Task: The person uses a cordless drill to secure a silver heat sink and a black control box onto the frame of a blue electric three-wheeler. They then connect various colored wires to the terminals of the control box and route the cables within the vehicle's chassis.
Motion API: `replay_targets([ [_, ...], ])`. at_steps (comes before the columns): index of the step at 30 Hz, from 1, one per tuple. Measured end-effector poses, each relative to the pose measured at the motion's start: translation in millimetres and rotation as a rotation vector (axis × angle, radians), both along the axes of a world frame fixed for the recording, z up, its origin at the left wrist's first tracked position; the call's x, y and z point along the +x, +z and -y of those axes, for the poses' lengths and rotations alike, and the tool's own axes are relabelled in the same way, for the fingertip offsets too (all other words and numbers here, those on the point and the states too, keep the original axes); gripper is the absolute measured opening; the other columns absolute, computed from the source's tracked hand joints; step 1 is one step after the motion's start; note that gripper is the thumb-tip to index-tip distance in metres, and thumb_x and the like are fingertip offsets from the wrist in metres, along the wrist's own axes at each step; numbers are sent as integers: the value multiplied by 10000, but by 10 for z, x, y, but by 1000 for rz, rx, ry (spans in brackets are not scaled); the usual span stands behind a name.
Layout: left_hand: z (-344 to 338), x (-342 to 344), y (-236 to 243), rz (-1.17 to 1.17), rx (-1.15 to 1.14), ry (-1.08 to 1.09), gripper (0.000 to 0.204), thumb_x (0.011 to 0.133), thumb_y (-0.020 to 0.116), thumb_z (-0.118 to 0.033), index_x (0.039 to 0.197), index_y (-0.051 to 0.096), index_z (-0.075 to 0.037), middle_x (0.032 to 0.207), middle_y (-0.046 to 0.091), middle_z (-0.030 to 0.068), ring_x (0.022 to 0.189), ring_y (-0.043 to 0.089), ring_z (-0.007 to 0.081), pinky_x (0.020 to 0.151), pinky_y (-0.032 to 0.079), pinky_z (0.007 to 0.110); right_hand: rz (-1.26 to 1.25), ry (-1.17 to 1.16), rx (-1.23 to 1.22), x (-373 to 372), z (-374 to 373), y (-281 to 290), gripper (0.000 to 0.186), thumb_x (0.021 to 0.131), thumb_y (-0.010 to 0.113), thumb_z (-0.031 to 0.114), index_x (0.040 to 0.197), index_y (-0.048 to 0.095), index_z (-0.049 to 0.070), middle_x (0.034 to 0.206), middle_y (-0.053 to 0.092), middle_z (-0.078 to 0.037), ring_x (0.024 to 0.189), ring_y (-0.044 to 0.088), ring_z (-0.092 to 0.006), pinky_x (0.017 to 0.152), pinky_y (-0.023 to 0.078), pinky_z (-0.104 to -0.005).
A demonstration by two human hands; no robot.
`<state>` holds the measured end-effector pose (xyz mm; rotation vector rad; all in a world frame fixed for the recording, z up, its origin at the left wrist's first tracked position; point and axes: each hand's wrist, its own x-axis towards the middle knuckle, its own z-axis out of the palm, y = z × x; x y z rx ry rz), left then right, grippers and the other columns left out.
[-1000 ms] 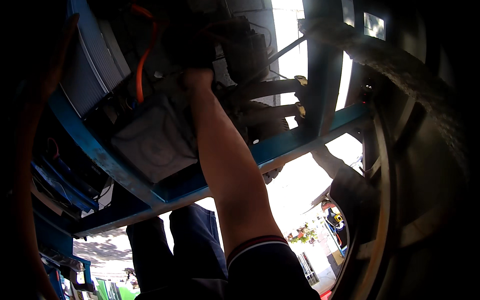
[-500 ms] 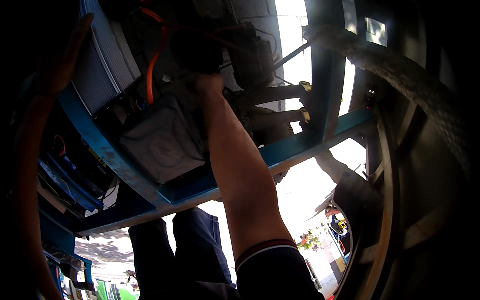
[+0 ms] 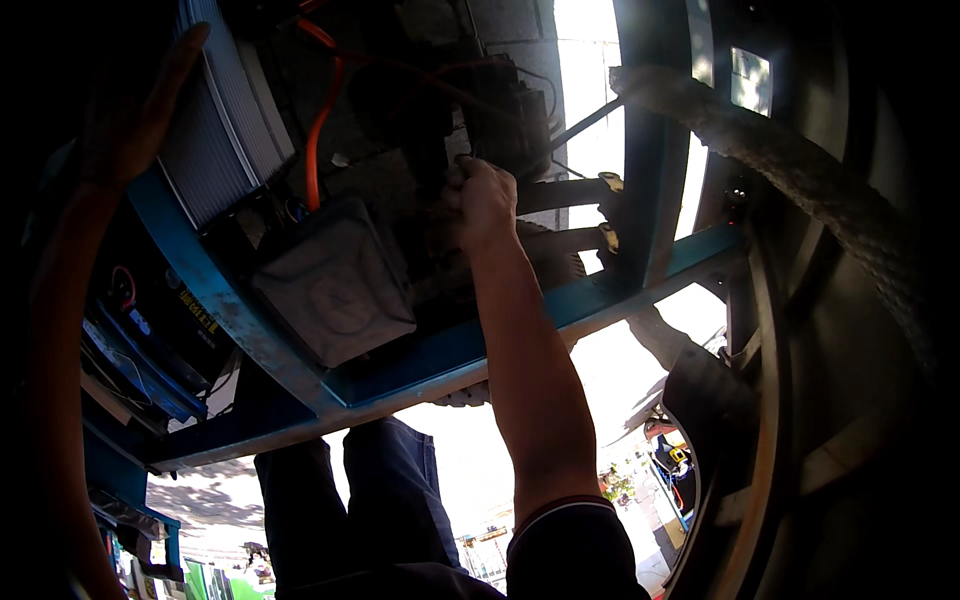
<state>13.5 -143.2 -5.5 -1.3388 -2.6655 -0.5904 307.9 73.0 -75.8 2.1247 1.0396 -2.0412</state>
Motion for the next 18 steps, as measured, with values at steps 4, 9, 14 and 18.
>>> replay_targets([
  [4,23,-9,42,1,3,4,500,922,613,-370,1280,480,-48,1395,444,222,1268,458,408,1091,373,499,-46,-14,-56,13,-168,113,188,978,518,70,794,551,58,667,464,-23,517,396,-132,464,338,-311],
  [9,67,-27,81,-12,-37,26,521,923,600,-411,1282,480,-54,1390,445,225,1267,460,409,1089,373,504,-9,18,-58,-32,-206,87,180,983,504,79,808,541,55,655,463,-21,502,405,-134,447,322,-305],
  [14,-121,117,6,32,-11,33,533,916,601,-424,1284,478,-58,1382,448,224,1260,461,407,1088,372,504,-3,26,-32,55,-267,123,161,985,499,92,854,575,39,650,471,-15,483,410,-136,443,314,-302],
  [18,62,-58,37,-38,-70,58,528,911,608,-410,1283,479,-58,1378,451,220,1261,456,404,1087,370,511,-17,50,-87,-80,-251,121,158,987,493,85,856,574,48,650,471,-16,492,413,-134,447,315,-296],
])
